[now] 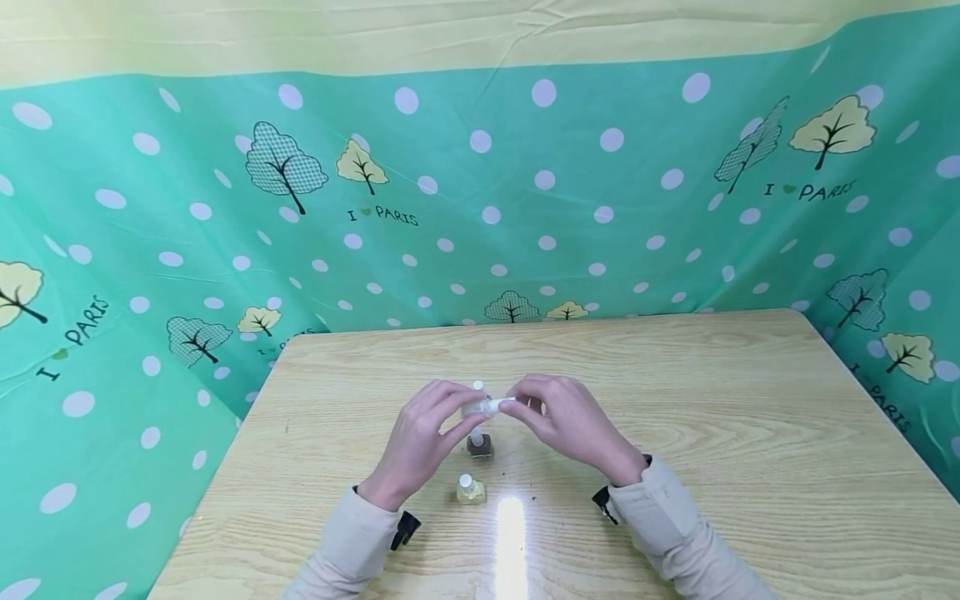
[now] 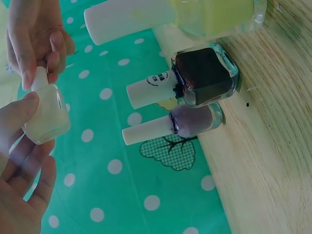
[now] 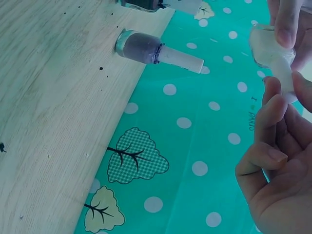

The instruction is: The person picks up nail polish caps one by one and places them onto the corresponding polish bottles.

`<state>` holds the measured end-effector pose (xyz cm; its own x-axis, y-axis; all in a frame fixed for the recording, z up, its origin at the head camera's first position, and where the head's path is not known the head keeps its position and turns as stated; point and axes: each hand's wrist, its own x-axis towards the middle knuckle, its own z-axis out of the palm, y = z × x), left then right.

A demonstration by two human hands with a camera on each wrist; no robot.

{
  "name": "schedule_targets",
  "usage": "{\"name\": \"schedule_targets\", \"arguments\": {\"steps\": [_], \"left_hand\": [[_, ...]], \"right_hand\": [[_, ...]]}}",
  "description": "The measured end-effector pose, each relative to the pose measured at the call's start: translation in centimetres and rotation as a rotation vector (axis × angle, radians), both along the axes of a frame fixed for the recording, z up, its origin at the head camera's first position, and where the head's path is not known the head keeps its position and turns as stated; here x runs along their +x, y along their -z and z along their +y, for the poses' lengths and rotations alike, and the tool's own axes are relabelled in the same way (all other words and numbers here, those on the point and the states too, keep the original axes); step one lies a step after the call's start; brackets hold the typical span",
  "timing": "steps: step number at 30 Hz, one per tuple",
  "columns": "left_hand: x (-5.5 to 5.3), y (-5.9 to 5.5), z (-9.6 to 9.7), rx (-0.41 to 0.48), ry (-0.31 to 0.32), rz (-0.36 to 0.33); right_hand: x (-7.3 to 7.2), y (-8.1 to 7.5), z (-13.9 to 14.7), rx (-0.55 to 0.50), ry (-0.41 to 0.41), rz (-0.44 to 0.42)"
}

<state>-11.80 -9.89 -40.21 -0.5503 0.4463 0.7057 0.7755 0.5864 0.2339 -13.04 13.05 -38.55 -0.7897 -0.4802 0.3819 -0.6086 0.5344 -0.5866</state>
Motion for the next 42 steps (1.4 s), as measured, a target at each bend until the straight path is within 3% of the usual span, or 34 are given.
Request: {"name": "schedule_targets", "arguments": {"steps": [12,23,35,42], "left_hand": [[-0.5,-0.6,-0.1,-0.027,-0.041,-0.036],[-2.0,-1.3,-0.1,-0.058,-0.087,-0.072],[-3.8,-0.5,-0.5,0.034,-0.108,-0.099],[-5.0,0.2,-0.6,0.074,-0.13,-0.178]], "right_hand": [[-0.4,0.0,-0.5,-0.038,0.038,-0.033],[-1.6,-0.5,-1.1,-0.064,0.066,0.032],[-2.9,-0.5,-1.7,-0.09,0.088,-0.023],[-3.8,0.1,-1.5,-0.09,0.121,-0.039]]}}
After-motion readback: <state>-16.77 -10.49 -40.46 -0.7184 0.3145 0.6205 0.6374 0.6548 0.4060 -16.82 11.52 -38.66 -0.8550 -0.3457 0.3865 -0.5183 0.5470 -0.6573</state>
